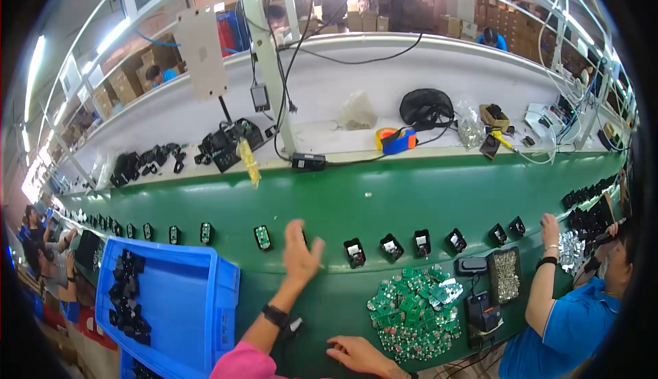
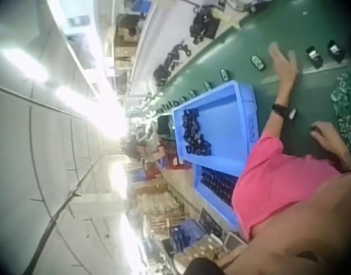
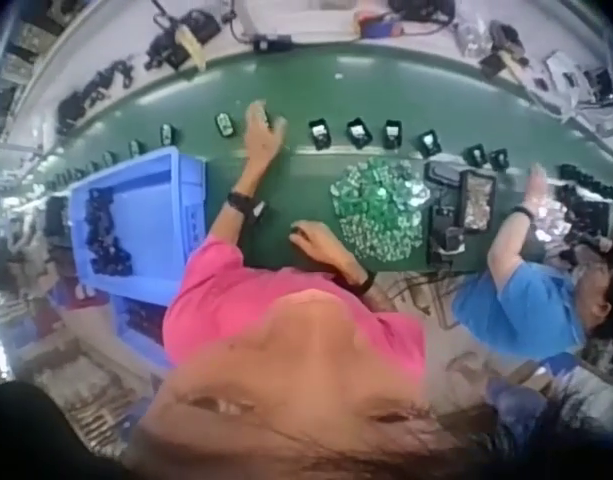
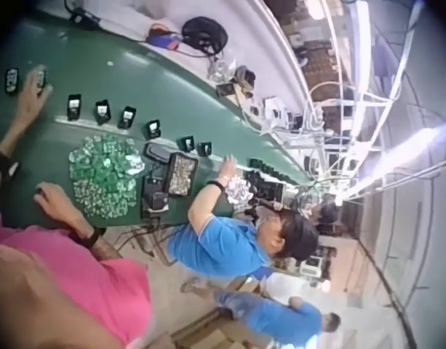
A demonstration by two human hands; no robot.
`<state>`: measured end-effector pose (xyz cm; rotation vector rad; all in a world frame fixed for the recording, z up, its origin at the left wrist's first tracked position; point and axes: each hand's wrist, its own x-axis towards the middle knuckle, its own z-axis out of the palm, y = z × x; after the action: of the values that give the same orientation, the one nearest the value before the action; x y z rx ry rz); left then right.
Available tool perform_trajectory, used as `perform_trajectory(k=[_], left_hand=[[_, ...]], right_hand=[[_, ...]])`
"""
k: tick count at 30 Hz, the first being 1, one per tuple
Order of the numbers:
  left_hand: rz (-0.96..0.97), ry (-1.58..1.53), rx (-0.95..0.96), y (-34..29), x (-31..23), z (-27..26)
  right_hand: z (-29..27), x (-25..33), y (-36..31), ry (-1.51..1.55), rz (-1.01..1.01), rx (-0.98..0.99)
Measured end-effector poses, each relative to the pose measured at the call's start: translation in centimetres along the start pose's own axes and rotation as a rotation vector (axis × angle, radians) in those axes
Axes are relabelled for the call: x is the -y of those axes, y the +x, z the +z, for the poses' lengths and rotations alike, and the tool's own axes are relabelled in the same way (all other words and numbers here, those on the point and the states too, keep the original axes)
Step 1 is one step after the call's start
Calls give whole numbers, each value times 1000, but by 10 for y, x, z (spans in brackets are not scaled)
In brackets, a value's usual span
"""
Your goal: The person picks up a circuit board and a black plastic housing, fits the circuit board into the housing by hand, and places the assembled unit onto the green work surface.
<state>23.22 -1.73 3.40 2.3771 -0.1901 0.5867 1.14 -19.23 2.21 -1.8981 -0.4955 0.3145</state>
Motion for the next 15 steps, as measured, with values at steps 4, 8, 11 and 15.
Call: perform_trajectory(k=[4, 8, 11, 15], left_hand=[[-40, -38, 427, -14, -67, 11], [42, -11, 493, -16, -45, 41], [133, -142, 475, -20, -66, 48], [294, -201, 398, -51, -94, -8]], right_hand=[[-11, 24, -10, -56, -1, -167], [-27, 41, -16, -56, 20, -207], [-41, 39, -22, -81, 144, -391], [-59, 39, 2, -223, 257, -689]])
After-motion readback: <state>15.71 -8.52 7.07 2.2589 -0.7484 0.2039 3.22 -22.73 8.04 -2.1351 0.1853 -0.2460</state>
